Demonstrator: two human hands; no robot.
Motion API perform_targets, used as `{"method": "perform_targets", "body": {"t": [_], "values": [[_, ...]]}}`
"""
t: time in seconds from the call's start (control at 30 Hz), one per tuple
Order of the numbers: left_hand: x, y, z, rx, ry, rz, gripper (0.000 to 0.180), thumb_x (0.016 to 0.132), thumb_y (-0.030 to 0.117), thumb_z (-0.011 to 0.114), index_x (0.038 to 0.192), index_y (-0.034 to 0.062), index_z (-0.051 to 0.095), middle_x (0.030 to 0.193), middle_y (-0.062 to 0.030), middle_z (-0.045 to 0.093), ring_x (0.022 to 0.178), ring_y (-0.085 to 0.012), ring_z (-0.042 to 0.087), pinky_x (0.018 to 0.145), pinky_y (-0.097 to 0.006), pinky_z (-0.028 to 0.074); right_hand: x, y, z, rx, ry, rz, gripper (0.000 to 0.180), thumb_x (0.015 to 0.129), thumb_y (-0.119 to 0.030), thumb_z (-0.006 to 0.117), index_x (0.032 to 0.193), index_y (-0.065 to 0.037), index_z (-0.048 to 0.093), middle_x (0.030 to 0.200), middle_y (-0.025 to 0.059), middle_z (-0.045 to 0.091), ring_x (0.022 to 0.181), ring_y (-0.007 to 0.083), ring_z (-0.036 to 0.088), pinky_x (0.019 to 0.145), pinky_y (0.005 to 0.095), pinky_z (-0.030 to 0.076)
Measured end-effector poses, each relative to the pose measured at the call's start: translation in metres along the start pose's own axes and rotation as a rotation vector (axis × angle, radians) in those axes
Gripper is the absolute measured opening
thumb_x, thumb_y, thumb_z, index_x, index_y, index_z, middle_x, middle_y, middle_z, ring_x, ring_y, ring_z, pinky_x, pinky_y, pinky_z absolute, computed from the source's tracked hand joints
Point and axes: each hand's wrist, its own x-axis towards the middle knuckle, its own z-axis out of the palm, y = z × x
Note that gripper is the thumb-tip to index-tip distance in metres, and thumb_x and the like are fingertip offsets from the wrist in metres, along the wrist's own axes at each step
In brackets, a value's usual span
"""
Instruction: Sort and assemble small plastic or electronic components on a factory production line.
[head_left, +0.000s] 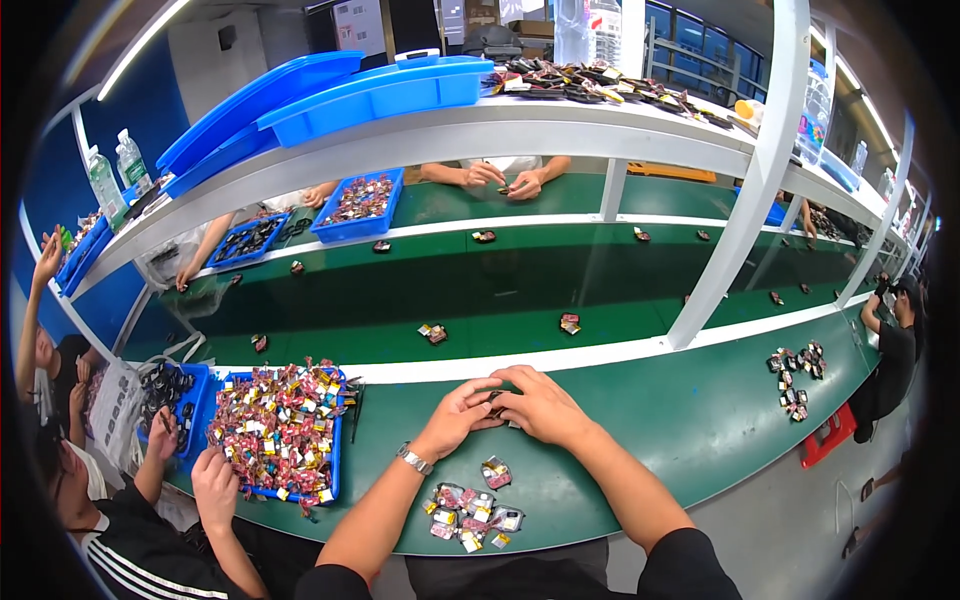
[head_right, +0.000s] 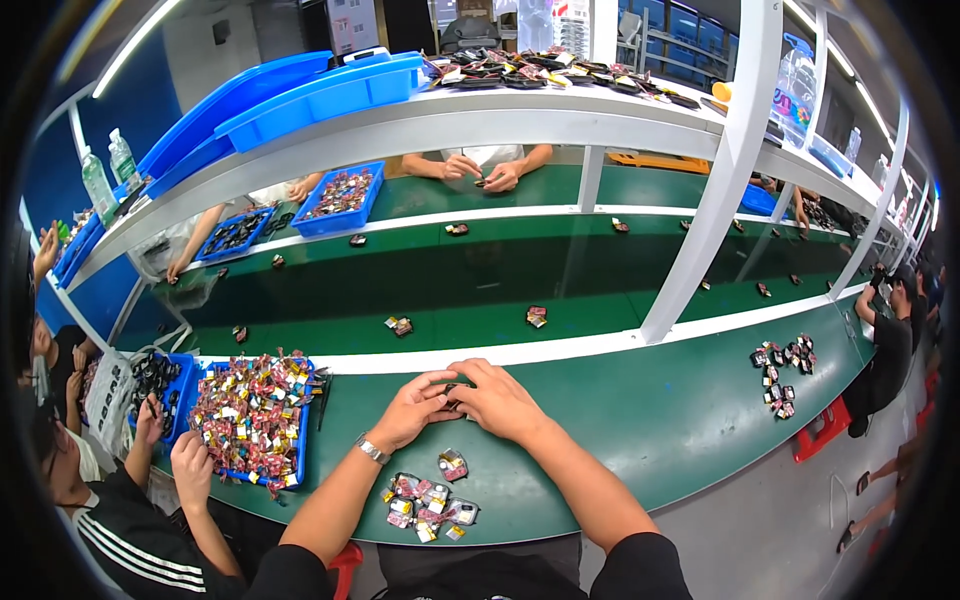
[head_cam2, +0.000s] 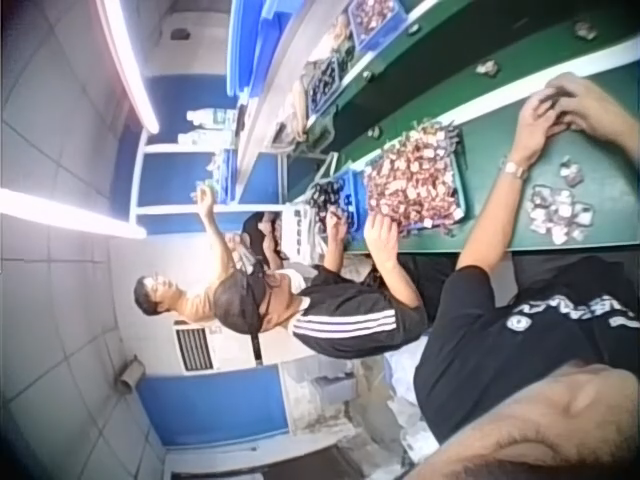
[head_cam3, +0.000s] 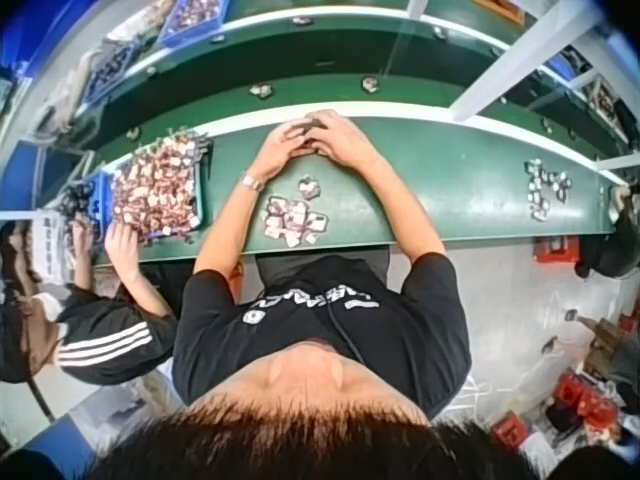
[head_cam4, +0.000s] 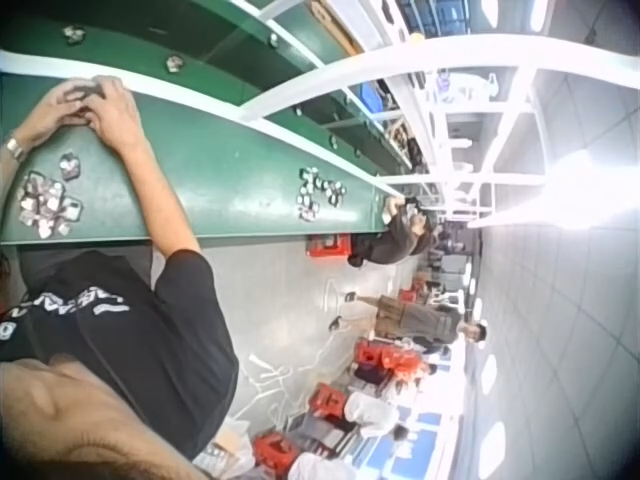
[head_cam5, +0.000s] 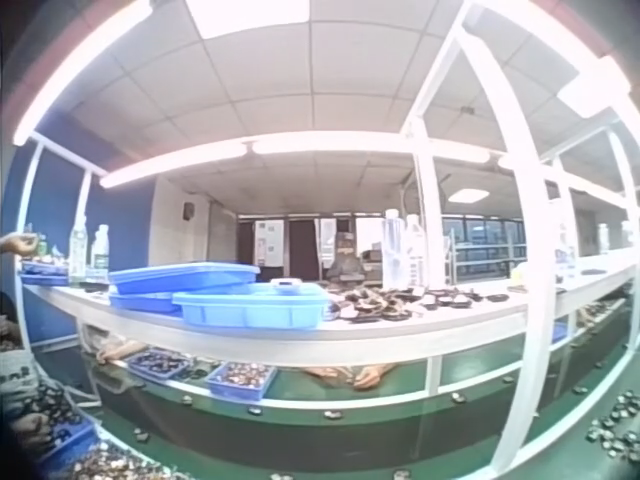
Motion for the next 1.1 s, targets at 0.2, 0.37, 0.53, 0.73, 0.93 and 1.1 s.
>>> {"method": "perform_targets", "body": {"t": [0.2,0.37,0.53,0.73,0.93,1.1], "values": [[0.000,0.002,-0.003,0.328,-0.011,0.171,0.043,0.095,0.001,0.049,0.138,0.0017,0.044,0.123,-0.0124,0.059,0.109,-0.0193,0.060,0.094,-0.036,0.053,-0.002,0.003,0.001,0.169,0.010,0.046,0.014,0.077,-0.008,0.071,0.091,-0.009,0.069,0.125,0.0085,0.055,0.118,0.0301,0.050,0.099,0.0401,0.044],[-0.003,0.006,-0.003,0.137,-0.053,-0.003,0.038,0.093,-0.001,0.053,0.130,0.0002,0.048,0.119,-0.0108,0.060,0.111,-0.0195,0.059,0.096,-0.037,0.052,-0.005,0.004,0.004,0.267,-0.032,0.132,0.012,0.080,-0.009,0.070,0.092,-0.010,0.070,0.126,0.0084,0.055,0.120,0.0294,0.049,0.101,0.0394,0.042],[-0.003,0.005,-0.011,0.023,-0.161,0.033,0.038,0.091,0.001,0.056,0.127,0.0017,0.045,0.119,-0.0120,0.058,0.110,-0.0202,0.059,0.097,-0.037,0.052,-0.007,0.001,0.007,0.313,-0.051,0.209,0.011,0.085,-0.014,0.066,0.094,-0.009,0.070,0.127,0.0092,0.056,0.122,0.0289,0.048,0.102,0.0399,0.041],[-0.002,0.003,-0.013,0.033,-0.160,0.012,0.037,0.091,0.001,0.057,0.126,0.0026,0.045,0.118,-0.0135,0.059,0.109,-0.0213,0.060,0.096,-0.037,0.053,-0.009,0.002,0.014,0.378,0.008,0.261,0.014,0.082,-0.013,0.068,0.095,-0.010,0.072,0.124,0.0103,0.059,0.120,0.0290,0.051,0.101,0.0399,0.042],[-0.002,0.003,-0.013,0.016,-0.128,-0.014,0.032,0.093,0.001,0.055,0.124,0.0043,0.047,0.117,-0.0123,0.060,0.107,-0.0202,0.062,0.093,-0.035,0.054,-0.009,-0.002,0.018,0.401,0.069,0.210,0.015,0.078,-0.013,0.074,0.092,-0.009,0.072,0.119,0.0105,0.062,0.115,0.0288,0.055,0.098,0.0399,0.045],[0.000,0.002,-0.015,-0.032,-0.101,-0.019,0.029,0.095,0.003,0.054,0.123,0.0056,0.048,0.116,-0.0102,0.061,0.105,-0.0182,0.062,0.090,-0.033,0.055,-0.009,-0.006,0.030,0.314,0.266,0.239,0.013,0.077,-0.012,0.074,0.090,-0.009,0.073,0.111,0.0082,0.065,0.106,0.0275,0.060,0.092,0.0372,0.048]]}}
